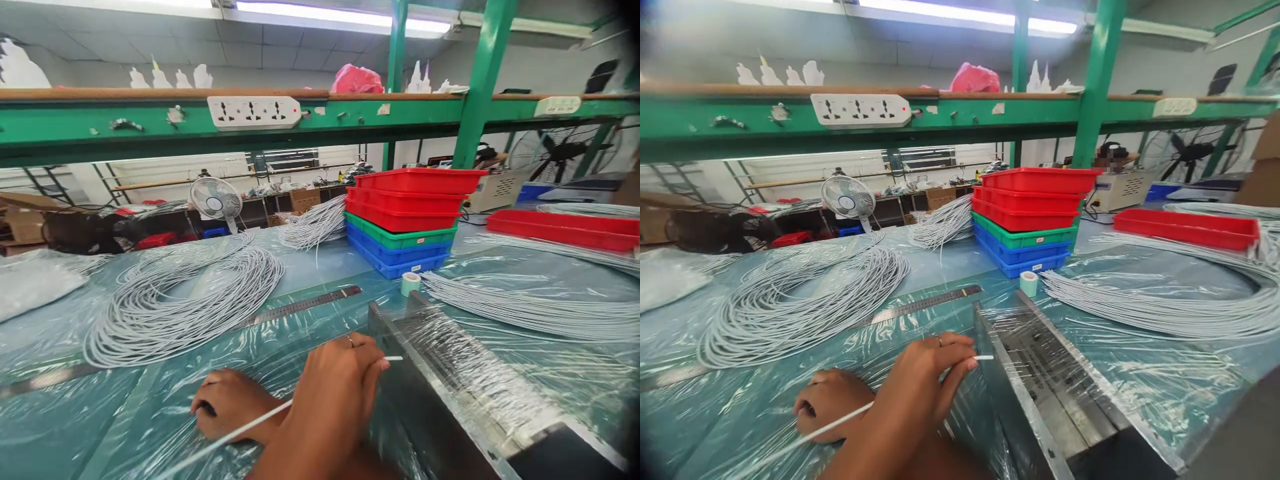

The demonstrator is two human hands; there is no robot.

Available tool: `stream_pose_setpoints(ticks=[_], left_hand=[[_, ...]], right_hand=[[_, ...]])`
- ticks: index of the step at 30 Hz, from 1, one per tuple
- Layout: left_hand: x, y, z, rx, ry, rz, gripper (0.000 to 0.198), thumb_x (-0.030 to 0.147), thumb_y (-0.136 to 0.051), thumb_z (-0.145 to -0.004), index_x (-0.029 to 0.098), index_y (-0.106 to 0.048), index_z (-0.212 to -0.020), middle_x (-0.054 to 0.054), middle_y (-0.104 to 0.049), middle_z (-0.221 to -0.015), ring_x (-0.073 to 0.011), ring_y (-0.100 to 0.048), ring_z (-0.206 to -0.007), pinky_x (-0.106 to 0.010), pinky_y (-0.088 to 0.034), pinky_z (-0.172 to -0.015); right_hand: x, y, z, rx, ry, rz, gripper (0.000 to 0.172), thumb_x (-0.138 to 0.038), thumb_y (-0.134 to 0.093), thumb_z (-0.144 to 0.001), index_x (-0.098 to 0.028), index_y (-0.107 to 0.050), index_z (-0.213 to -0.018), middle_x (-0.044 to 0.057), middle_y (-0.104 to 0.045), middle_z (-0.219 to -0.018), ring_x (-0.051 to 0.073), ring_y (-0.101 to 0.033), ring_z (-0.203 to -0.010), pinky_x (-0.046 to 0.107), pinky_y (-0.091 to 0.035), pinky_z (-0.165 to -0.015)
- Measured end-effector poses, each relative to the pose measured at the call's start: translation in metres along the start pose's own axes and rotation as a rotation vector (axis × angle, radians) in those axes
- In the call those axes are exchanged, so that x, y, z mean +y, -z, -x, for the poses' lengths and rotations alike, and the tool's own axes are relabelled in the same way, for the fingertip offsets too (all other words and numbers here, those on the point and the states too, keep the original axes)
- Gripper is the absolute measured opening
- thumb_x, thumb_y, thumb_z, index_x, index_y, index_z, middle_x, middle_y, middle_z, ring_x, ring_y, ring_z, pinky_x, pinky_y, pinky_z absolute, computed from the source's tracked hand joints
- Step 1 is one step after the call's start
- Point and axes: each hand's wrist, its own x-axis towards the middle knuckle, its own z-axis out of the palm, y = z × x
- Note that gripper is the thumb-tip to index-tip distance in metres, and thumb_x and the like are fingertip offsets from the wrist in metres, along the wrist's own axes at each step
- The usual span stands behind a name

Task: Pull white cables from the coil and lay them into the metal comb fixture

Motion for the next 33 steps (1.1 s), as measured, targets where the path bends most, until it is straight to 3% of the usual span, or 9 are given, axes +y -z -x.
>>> stream_pose_setpoints(ticks=[7,12,22,33], left_hand=[[0.000,0.001,-0.002,0.024,-0.051,0.105,0.018,0.018,-0.053,-0.096,0.020,-0.062,-0.081,0.004,-0.067,-0.092,-0.0177,-0.059,-0.113,-0.028,-0.049,-0.089],[0.002,-0.005,-0.001,0.030,-0.057,0.128,0.015,0.018,-0.050,-0.096,0.020,-0.061,-0.085,0.004,-0.067,-0.098,-0.0206,-0.060,-0.112,-0.034,-0.052,-0.089],[0.007,-0.010,0.003,-0.020,0.022,0.010,0.017,0.019,-0.042,-0.098,0.019,-0.056,-0.089,0.004,-0.056,-0.129,-0.0280,-0.061,-0.108,-0.046,-0.054,-0.092],[0.014,-0.006,0.002,-0.095,0.090,-0.072,0.017,0.015,-0.042,-0.098,0.019,-0.057,-0.091,0.001,-0.057,-0.127,-0.0289,-0.062,-0.104,-0.043,-0.056,-0.087]], right_hand=[[0.002,-0.009,-0.001,0.074,-0.004,-0.054,0.017,-0.015,-0.056,-0.082,-0.017,-0.071,-0.091,0.004,-0.067,-0.095,0.018,-0.060,-0.092,0.026,-0.046,-0.091],[0.006,-0.014,-0.002,0.118,0.018,-0.066,0.016,-0.015,-0.056,-0.081,-0.018,-0.070,-0.088,0.003,-0.066,-0.092,0.017,-0.060,-0.090,0.025,-0.046,-0.089],[0.006,-0.017,-0.003,0.110,0.008,-0.018,0.016,-0.018,-0.057,-0.081,-0.019,-0.070,-0.090,0.003,-0.067,-0.093,0.018,-0.060,-0.089,0.026,-0.047,-0.091],[0.006,-0.015,-0.001,0.116,0.002,-0.013,0.018,-0.020,-0.055,-0.080,-0.019,-0.070,-0.090,0.001,-0.065,-0.090,0.017,-0.059,-0.084,0.023,-0.047,-0.084]])
